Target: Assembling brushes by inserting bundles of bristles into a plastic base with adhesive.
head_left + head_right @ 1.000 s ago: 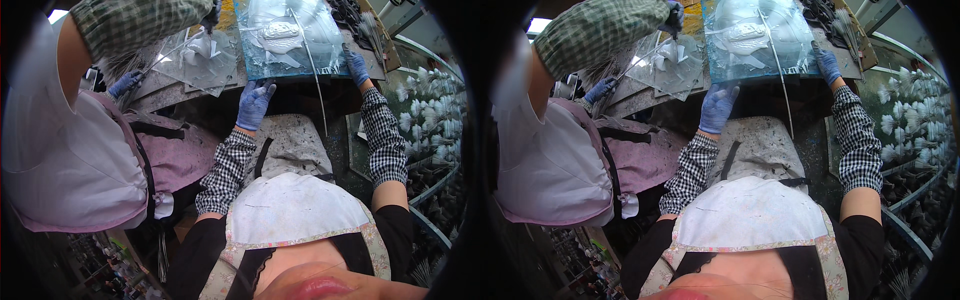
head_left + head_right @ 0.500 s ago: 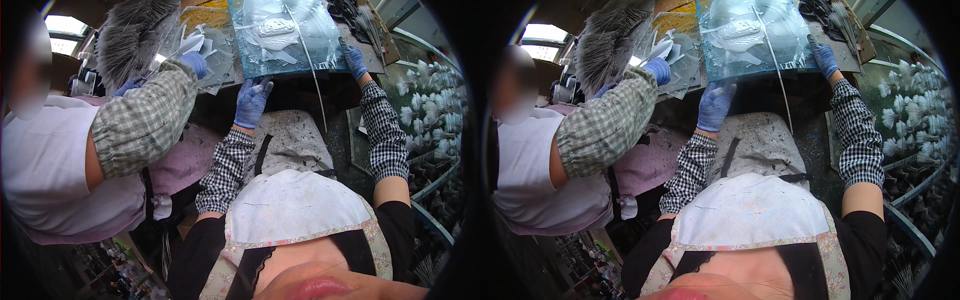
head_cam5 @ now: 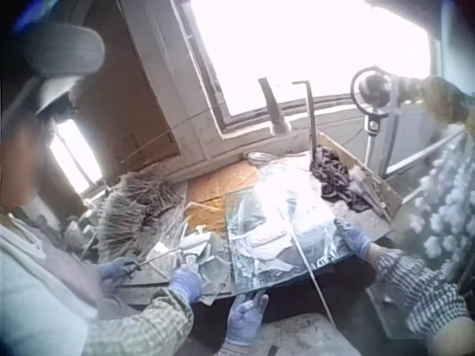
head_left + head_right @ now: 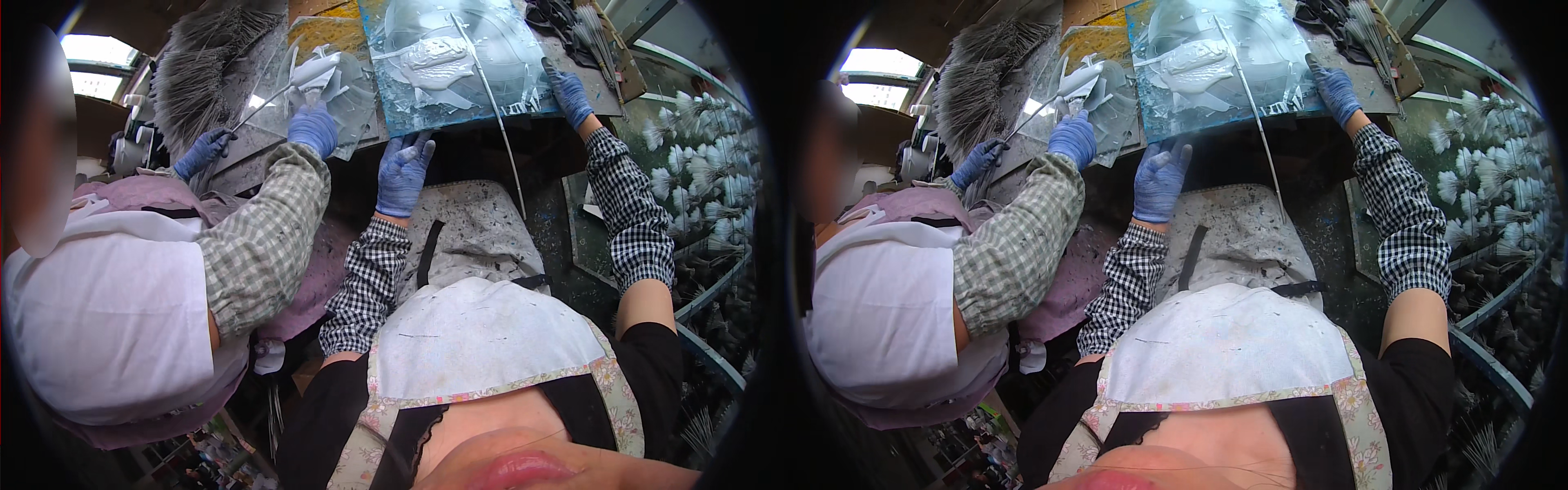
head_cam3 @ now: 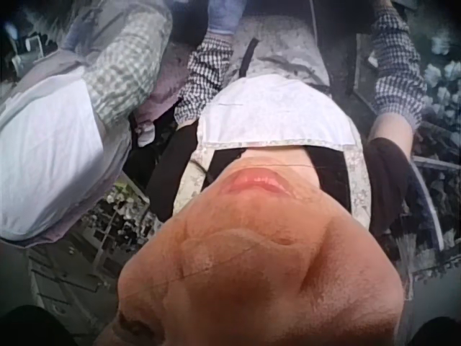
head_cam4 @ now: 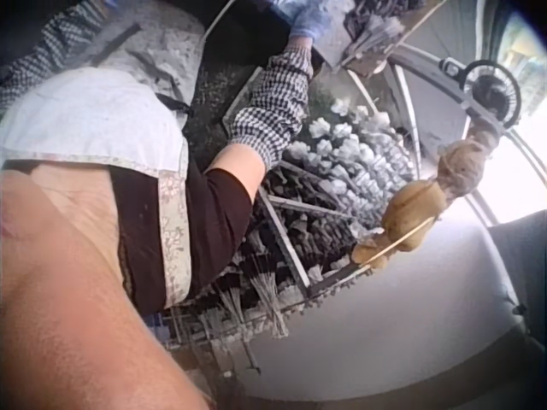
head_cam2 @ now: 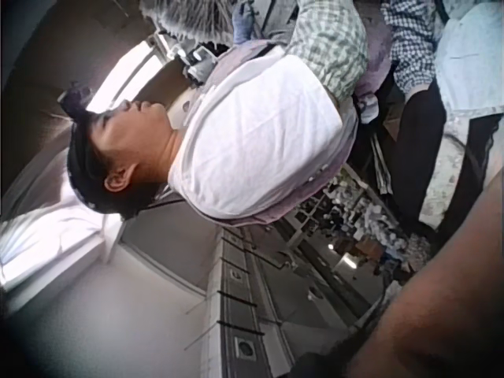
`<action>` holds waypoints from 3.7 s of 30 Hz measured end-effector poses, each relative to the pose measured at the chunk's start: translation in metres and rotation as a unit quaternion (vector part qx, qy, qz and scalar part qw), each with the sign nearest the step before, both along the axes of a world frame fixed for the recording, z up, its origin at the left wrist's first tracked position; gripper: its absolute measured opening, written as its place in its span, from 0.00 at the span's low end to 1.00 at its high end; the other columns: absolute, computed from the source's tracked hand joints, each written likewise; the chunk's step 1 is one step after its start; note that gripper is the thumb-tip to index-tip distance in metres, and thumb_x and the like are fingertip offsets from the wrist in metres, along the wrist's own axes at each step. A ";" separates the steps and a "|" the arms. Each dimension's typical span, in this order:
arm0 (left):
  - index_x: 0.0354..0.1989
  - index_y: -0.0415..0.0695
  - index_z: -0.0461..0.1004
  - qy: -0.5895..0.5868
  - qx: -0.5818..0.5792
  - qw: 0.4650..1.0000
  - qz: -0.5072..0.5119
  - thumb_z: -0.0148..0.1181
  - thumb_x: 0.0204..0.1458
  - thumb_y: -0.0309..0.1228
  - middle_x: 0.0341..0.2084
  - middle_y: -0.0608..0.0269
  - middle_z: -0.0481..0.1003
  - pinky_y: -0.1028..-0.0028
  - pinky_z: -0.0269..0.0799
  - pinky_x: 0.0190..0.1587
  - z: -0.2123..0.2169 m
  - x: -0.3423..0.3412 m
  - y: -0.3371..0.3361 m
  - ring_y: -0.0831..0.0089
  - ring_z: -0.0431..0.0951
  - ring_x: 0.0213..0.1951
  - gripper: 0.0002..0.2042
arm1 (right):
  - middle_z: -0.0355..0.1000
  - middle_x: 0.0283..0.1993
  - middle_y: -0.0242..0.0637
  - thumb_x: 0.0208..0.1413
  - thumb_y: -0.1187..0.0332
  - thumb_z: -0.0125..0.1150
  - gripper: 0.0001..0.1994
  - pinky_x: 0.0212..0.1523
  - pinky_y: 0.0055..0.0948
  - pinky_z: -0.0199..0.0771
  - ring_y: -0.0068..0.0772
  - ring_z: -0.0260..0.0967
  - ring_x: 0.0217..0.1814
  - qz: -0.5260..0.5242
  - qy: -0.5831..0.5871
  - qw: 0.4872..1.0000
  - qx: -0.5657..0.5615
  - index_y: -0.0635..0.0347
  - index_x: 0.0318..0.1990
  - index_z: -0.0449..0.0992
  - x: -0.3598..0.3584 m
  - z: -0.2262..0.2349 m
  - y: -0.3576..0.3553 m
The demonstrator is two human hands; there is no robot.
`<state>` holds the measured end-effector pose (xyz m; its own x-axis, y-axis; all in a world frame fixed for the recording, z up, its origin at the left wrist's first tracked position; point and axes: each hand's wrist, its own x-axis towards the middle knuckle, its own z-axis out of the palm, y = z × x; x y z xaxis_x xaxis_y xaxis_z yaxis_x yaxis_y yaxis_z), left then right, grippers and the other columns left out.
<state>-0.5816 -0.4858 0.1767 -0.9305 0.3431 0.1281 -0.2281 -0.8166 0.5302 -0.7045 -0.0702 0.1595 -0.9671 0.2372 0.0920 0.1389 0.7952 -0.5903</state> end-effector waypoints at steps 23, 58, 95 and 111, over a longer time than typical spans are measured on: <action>0.69 0.44 0.56 -0.003 0.076 0.997 -0.009 0.49 0.55 0.15 0.67 0.53 0.59 0.54 0.62 0.68 -0.013 -0.012 -0.014 0.57 0.59 0.69 0.30 | 0.72 0.24 0.44 0.61 0.35 0.48 0.36 0.35 0.39 0.71 0.38 0.69 0.26 -0.030 0.042 0.969 -0.240 0.67 0.37 0.80 0.019 0.021 -0.037; 0.67 0.38 0.57 0.024 -0.001 1.000 0.007 0.48 0.52 0.15 0.65 0.49 0.61 0.58 0.65 0.66 0.006 -0.013 0.001 0.55 0.61 0.68 0.30 | 0.70 0.23 0.37 0.61 0.38 0.52 0.31 0.29 0.33 0.73 0.30 0.70 0.25 0.010 0.081 0.977 -0.197 0.63 0.41 0.79 0.008 0.000 -0.022; 0.71 0.43 0.53 0.021 -0.049 0.998 0.029 0.53 0.50 0.20 0.66 0.54 0.61 0.65 0.67 0.64 0.018 -0.004 0.010 0.60 0.64 0.66 0.36 | 0.73 0.24 0.41 0.62 0.38 0.49 0.32 0.29 0.35 0.71 0.33 0.71 0.23 0.000 0.048 0.984 -0.171 0.64 0.40 0.80 -0.001 -0.006 -0.015; 0.69 0.42 0.56 0.023 -0.025 0.999 0.016 0.53 0.52 0.18 0.66 0.53 0.60 0.63 0.65 0.65 0.013 -0.007 0.006 0.59 0.62 0.67 0.32 | 0.72 0.23 0.43 0.61 0.35 0.49 0.35 0.32 0.37 0.73 0.37 0.74 0.26 -0.013 0.014 0.984 -0.179 0.65 0.41 0.80 -0.009 -0.013 -0.013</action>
